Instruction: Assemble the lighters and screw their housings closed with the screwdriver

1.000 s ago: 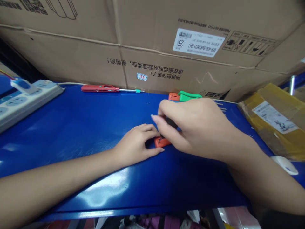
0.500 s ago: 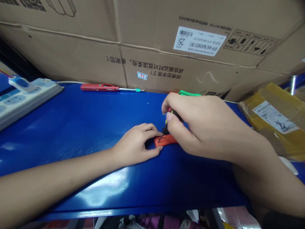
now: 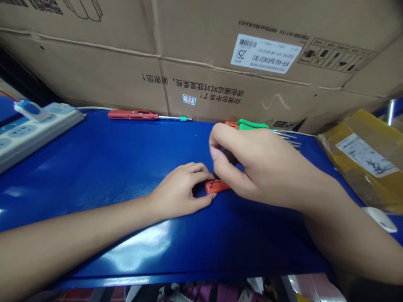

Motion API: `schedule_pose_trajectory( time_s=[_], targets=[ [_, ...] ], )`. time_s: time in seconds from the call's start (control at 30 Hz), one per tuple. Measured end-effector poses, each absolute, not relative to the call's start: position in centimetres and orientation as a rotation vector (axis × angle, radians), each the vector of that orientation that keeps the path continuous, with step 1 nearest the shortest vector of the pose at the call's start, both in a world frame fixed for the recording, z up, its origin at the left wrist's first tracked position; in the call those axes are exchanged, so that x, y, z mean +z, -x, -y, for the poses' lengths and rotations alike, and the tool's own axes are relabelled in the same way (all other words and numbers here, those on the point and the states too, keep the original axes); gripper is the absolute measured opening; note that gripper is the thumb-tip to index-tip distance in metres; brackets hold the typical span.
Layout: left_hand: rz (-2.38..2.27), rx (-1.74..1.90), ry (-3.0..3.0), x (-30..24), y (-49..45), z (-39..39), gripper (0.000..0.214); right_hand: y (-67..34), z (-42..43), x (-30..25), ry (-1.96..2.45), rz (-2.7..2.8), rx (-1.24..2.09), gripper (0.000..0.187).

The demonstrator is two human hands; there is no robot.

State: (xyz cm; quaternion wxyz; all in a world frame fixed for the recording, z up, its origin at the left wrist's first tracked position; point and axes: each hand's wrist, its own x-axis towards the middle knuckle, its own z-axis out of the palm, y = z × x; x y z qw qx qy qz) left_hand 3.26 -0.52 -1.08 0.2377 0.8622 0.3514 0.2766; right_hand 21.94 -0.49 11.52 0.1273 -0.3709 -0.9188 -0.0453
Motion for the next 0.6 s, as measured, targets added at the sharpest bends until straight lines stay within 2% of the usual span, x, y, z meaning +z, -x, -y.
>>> schedule_pose_trajectory(
  time_s=[0.1, 0.23, 0.37, 0.47, 0.53, 0.6],
  targets=[
    [-0.947, 0.773, -2.327, -0.97, -3.34, 0.47, 0.027, -21.99, 0.57, 11.62, 1.093, 2.677, -0.082, 0.019],
    [-0.937, 0.779, -2.361, -1.09, -3.29, 0.43, 0.026, -21.93, 0.5, 11.66, 1.172, 2.644, -0.137, 0.029],
    [-0.935, 0.777, -2.368, -1.31, -3.2, 0.47, 0.028, -21.97, 0.51, 11.78, 1.114, 2.669, -0.092, 0.019],
    [-0.928, 0.799, -2.381, -1.29, -3.21, 0.52, 0.031, -21.95, 0.6, 11.82, 1.22, 2.663, -0.181, 0.026],
    [-0.936, 0.807, -2.4, -1.23, -3.23, 0.55, 0.029, -21.91, 0.65, 11.81, 1.233, 2.661, -0.224, 0.031],
    [-0.926, 0.811, -2.398, -1.17, -3.26, 0.55, 0.025, -21.9, 0.73, 11.81, 1.172, 2.667, -0.201, 0.026]
  ],
)
